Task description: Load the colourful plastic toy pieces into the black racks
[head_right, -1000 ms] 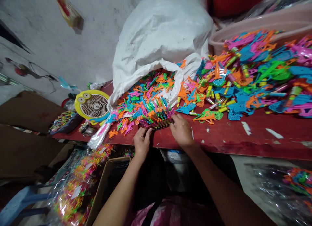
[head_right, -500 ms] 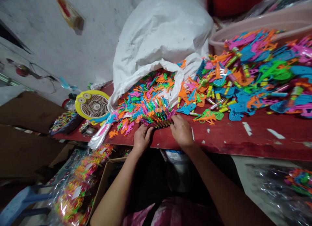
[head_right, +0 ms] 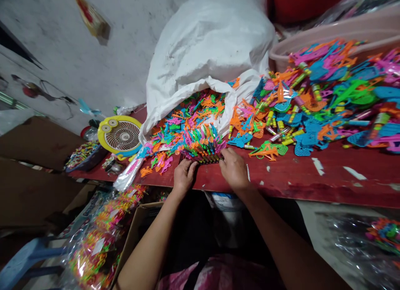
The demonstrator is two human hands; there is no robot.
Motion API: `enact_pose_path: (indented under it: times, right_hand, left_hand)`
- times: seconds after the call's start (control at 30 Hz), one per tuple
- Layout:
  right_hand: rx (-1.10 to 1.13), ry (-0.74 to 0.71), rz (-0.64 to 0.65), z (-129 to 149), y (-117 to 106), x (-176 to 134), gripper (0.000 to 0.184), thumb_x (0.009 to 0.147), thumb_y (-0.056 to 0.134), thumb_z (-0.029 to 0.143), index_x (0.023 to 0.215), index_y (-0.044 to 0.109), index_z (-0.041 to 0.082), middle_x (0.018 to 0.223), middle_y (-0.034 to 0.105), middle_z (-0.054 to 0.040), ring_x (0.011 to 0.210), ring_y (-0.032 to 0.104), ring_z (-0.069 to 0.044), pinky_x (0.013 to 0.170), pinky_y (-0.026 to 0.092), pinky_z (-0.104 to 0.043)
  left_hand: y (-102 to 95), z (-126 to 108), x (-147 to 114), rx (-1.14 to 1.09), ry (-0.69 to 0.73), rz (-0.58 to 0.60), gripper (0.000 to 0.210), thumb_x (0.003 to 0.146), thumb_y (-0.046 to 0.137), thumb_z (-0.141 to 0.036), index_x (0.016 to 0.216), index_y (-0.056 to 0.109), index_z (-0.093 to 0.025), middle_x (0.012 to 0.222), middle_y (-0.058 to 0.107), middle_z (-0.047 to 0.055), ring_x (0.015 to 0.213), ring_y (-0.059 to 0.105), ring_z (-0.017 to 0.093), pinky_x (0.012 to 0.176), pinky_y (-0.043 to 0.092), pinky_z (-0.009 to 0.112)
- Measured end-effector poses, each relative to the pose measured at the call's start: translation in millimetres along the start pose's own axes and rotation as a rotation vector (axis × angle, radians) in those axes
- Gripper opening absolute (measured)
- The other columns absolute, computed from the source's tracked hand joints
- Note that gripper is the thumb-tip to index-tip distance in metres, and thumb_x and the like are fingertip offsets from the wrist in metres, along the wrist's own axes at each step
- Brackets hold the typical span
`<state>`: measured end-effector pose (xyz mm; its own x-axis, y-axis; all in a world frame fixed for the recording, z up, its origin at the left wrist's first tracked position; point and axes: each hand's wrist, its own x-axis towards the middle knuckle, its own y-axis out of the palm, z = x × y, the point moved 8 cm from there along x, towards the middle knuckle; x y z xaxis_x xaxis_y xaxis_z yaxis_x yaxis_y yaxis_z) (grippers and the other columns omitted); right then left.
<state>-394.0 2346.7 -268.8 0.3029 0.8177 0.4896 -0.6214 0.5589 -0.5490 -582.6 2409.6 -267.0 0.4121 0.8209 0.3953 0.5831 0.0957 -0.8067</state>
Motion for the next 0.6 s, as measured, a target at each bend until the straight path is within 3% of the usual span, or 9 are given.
enact_pose_path:
  times: [0.4,0.6]
  right_hand:
    - [0.001,-0.012,-0.028,-1,1,1,0.009,0.077,0.049,0.015,0.070,0.049,0.020,0.072,0.049,-0.0011,0.063,0.045,-0.015,0.061,0.030,-0.028]
    - [0.078,0.042,0.003,-12,-9,2,0.006,0.075,0.051,0.018,0.074,0.057,0.019,0.070,0.052,-0.0008,0.065,0.050,-0.015,0.062,0.036,-0.027]
  left_hand:
    - [7.3,8,14,0.024,0.004,0.092,0.029,0.094,0.053,-0.034,0.074,0.066,-0.017,0.072,0.060,0.002,0.070,0.056,0.013,0.064,0.037,0.022]
    - [2.7,-10,-3,0.062,0.024,0.098,0.026,0.093,0.055,-0.035,0.081,0.071,-0.018,0.078,0.069,0.005,0.074,0.062,0.015,0.065,0.039,0.024]
